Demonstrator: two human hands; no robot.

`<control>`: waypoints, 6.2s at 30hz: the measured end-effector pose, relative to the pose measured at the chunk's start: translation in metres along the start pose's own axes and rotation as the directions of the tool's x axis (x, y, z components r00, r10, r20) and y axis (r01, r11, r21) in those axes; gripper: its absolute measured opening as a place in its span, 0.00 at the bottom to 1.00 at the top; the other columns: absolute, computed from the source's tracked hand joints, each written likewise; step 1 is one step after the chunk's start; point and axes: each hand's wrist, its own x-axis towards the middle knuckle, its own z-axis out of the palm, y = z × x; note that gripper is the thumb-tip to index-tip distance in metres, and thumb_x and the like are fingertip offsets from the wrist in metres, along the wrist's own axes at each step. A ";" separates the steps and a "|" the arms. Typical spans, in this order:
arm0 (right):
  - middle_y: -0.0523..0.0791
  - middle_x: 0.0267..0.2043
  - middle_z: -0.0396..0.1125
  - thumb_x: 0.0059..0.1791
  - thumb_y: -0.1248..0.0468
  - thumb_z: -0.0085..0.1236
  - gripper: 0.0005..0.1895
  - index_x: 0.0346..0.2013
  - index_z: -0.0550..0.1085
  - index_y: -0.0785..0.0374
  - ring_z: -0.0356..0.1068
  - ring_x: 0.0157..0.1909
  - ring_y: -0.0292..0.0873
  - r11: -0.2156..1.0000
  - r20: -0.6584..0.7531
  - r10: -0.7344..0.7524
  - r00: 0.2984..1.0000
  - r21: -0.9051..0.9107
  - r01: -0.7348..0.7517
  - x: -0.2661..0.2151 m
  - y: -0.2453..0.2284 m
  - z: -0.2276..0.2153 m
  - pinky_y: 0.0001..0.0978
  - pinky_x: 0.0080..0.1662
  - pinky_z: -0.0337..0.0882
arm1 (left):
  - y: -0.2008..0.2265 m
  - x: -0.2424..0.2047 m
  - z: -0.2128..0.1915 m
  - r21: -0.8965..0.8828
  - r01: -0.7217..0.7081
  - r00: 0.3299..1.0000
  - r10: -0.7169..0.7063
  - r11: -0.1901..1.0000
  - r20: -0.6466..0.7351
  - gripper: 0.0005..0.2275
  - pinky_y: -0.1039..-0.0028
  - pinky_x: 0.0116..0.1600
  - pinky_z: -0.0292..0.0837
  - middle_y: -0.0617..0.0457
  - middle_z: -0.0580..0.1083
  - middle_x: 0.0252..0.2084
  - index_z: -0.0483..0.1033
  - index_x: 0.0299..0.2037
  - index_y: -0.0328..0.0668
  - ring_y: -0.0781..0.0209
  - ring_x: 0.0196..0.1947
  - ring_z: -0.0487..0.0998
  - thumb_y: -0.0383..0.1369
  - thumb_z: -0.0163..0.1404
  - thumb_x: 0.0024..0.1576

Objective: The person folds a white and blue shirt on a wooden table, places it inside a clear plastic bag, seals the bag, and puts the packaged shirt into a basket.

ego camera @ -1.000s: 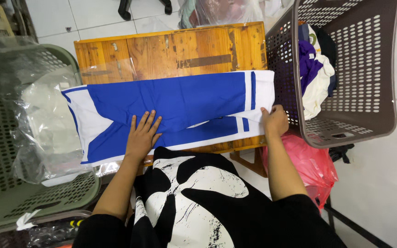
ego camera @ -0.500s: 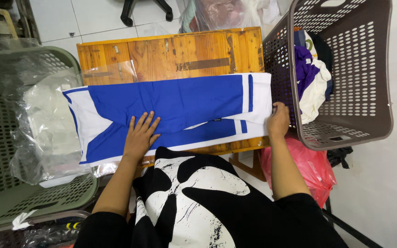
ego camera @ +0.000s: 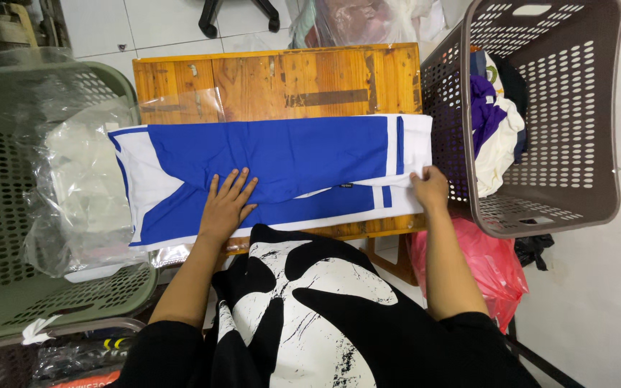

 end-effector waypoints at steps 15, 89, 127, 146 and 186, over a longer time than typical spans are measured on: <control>0.59 0.45 0.59 0.37 0.63 0.58 0.27 0.48 0.64 0.70 0.61 0.46 0.60 0.847 -0.444 -0.530 0.723 -0.319 0.425 -0.047 -0.077 -0.023 0.50 0.44 0.62 | 0.005 -0.002 -0.017 -0.055 -0.014 0.999 0.012 0.998 -0.041 0.23 0.60 0.65 0.35 0.58 0.52 0.63 0.55 0.58 0.60 0.61 0.63 0.48 0.51 0.35 0.53; 0.63 0.54 0.48 0.43 0.62 0.52 0.29 0.56 0.58 0.68 0.50 0.53 0.65 0.779 -0.339 -0.625 0.704 -0.330 0.533 -0.081 -0.138 0.008 0.58 0.48 0.49 | -0.025 0.007 -0.051 -0.176 0.483 0.845 -0.510 0.858 -0.164 0.24 0.54 0.63 0.30 0.41 0.49 0.63 0.53 0.60 0.43 0.46 0.63 0.46 0.45 0.37 0.55; 0.59 0.56 0.51 0.42 0.61 0.52 0.25 0.53 0.62 0.60 0.60 0.48 0.59 0.658 -0.053 -0.738 0.672 -0.277 0.700 -0.097 -0.096 0.013 0.47 0.48 0.61 | -0.048 -0.027 -0.074 -0.716 0.569 0.786 -0.523 0.404 0.329 0.15 0.62 0.46 0.64 0.42 0.73 0.35 0.76 0.33 0.37 0.43 0.43 0.71 0.40 0.57 0.42; 0.41 0.39 0.66 0.39 0.60 0.48 0.13 0.38 0.71 0.51 0.65 0.45 0.40 0.319 -0.034 -0.943 0.332 -0.383 0.867 -0.102 -0.154 0.092 0.32 0.45 0.62 | -0.018 -0.027 -0.057 -0.493 0.610 0.771 -0.322 0.620 0.549 0.13 0.67 0.45 0.67 0.56 0.75 0.35 0.77 0.35 0.58 0.53 0.42 0.73 0.46 0.53 0.41; 0.39 0.28 0.69 0.35 0.56 0.47 0.08 0.22 0.74 0.49 0.66 0.35 0.43 0.238 0.442 -0.472 0.763 -0.770 0.593 -0.118 -0.091 0.013 0.37 0.37 0.53 | 0.017 -0.055 -0.088 -0.867 0.286 0.946 0.026 0.407 0.325 0.09 0.69 0.43 0.67 0.46 0.75 0.29 0.79 0.32 0.47 0.53 0.34 0.75 0.23 0.53 0.43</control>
